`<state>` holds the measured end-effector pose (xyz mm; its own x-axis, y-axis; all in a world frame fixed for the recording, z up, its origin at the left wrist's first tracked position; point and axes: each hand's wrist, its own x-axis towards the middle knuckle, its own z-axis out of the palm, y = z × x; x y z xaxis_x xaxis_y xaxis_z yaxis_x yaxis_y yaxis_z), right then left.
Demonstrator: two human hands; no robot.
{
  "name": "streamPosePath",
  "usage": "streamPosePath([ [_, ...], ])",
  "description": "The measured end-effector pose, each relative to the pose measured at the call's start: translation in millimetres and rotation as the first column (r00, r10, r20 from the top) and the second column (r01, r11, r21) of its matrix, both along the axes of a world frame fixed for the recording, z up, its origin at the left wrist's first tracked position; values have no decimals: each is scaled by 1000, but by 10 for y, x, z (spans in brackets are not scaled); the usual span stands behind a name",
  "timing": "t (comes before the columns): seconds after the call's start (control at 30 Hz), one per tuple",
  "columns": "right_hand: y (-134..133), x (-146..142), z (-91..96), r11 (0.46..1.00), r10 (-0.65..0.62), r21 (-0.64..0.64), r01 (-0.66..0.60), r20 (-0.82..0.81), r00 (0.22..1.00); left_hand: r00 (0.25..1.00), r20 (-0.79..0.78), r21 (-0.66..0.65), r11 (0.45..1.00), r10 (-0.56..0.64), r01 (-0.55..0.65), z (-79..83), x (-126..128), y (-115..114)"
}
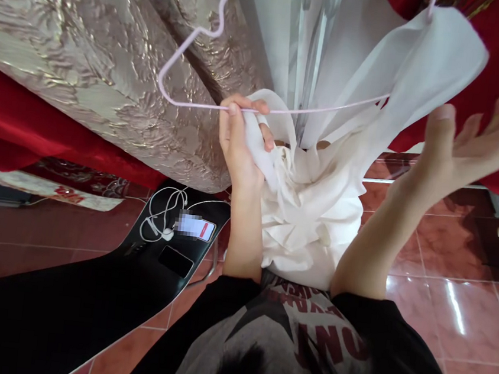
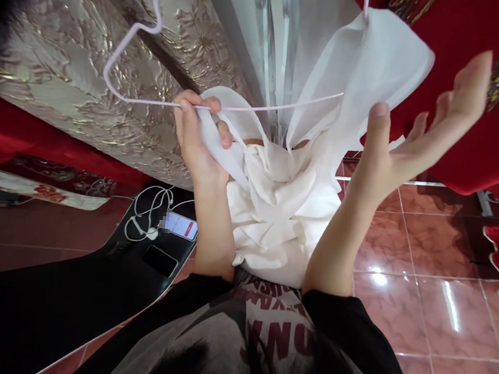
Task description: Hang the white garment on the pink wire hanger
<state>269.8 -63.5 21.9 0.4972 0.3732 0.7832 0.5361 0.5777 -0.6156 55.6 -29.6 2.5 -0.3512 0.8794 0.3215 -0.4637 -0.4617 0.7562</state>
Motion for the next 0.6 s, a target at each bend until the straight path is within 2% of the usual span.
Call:
streamPosePath([
  [0.03,103,103,-127,998,41,-55,-42,-24,999,1000,5,-16,1000,12,-11,-7,9,5],
  [0.07,209,177,-256,979,146,-138,-152,-53,988,1000,15,-24,1000,19,-19,-13,18,9],
  [0.1,305,212,-374,943,261,-184,-278,-110,959,999,27,-26,999,21,-20,-19,29,13],
  [0.17,431,156,-542,882,358,-257,-396,-184,916,999,43,-21,1000,9,-8,-27,46,19],
  [0.23,452,-15,-597,888,327,-266,-374,-206,922,998,56,2,1000,-2,2,-31,51,22],
  [0.33,379,-245,-536,946,167,-229,-231,-266,949,997,70,80,996,-35,30,-40,29,28],
  [0.4,334,-292,-479,957,86,-236,-168,-323,943,996,68,129,990,-64,55,-49,8,35],
  [0.47,310,-283,-438,957,56,-250,-150,-347,936,994,71,154,986,-82,70,-54,-4,40],
  [0.6,288,-293,-378,964,34,-236,-119,-333,942,995,82,96,994,-59,51,-40,3,26],
])
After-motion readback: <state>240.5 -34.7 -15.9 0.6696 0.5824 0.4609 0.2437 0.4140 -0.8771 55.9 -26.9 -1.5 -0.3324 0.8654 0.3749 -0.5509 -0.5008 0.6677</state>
